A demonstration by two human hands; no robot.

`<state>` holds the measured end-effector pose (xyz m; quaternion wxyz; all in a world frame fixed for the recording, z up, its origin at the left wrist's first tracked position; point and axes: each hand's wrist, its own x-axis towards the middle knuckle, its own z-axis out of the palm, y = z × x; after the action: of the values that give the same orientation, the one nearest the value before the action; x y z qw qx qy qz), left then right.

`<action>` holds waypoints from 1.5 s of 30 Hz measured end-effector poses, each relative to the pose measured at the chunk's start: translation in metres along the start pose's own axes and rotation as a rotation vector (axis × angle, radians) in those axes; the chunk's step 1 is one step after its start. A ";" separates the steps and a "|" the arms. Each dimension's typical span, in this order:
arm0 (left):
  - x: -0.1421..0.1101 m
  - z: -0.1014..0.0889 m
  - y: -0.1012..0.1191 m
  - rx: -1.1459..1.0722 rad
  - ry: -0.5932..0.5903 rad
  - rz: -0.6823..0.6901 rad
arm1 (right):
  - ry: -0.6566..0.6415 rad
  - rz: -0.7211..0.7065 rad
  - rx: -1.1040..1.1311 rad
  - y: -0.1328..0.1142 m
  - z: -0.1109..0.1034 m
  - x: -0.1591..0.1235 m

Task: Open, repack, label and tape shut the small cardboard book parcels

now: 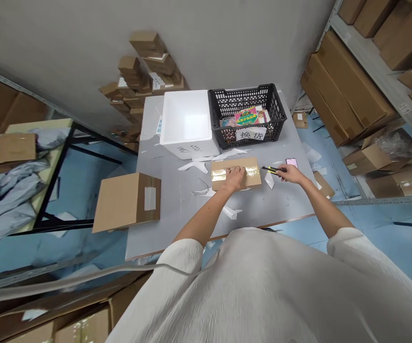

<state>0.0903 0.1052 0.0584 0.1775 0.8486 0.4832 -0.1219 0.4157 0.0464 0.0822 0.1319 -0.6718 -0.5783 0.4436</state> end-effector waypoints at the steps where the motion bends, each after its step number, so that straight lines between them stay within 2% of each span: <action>1: 0.002 -0.001 0.001 0.003 -0.016 -0.007 | -0.006 -0.025 -0.017 0.001 -0.001 0.002; 4: 0.004 -0.002 0.001 0.012 -0.043 -0.008 | -0.021 -0.137 -0.110 -0.001 -0.004 0.010; 7: 0.000 0.002 -0.001 0.027 -0.011 0.011 | -0.035 -0.209 -0.211 -0.006 -0.006 0.016; 13: -0.014 0.011 0.000 0.031 0.080 0.030 | -0.078 -0.193 -0.429 -0.020 -0.010 0.029; 19: -0.014 0.012 0.001 0.031 0.095 0.030 | -0.138 -0.234 -0.684 -0.042 -0.018 0.040; 27: -0.015 0.014 0.003 0.063 0.097 0.037 | -0.204 -0.314 -0.931 -0.068 -0.017 0.043; 34: -0.018 0.012 0.005 0.048 0.089 0.038 | -0.265 -0.305 -0.966 -0.083 -0.022 0.061; 40: -0.020 0.015 0.005 0.011 0.106 0.034 | -0.281 -0.280 -0.921 -0.068 -0.032 0.060; 45: -0.014 0.017 0.005 -0.002 0.102 0.025 | -0.289 -0.291 -0.902 -0.066 -0.022 0.055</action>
<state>0.0864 0.0849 0.0494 0.1551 0.8594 0.4812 -0.0758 0.3852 0.1223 0.1162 -0.1930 -0.5058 -0.8129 0.2148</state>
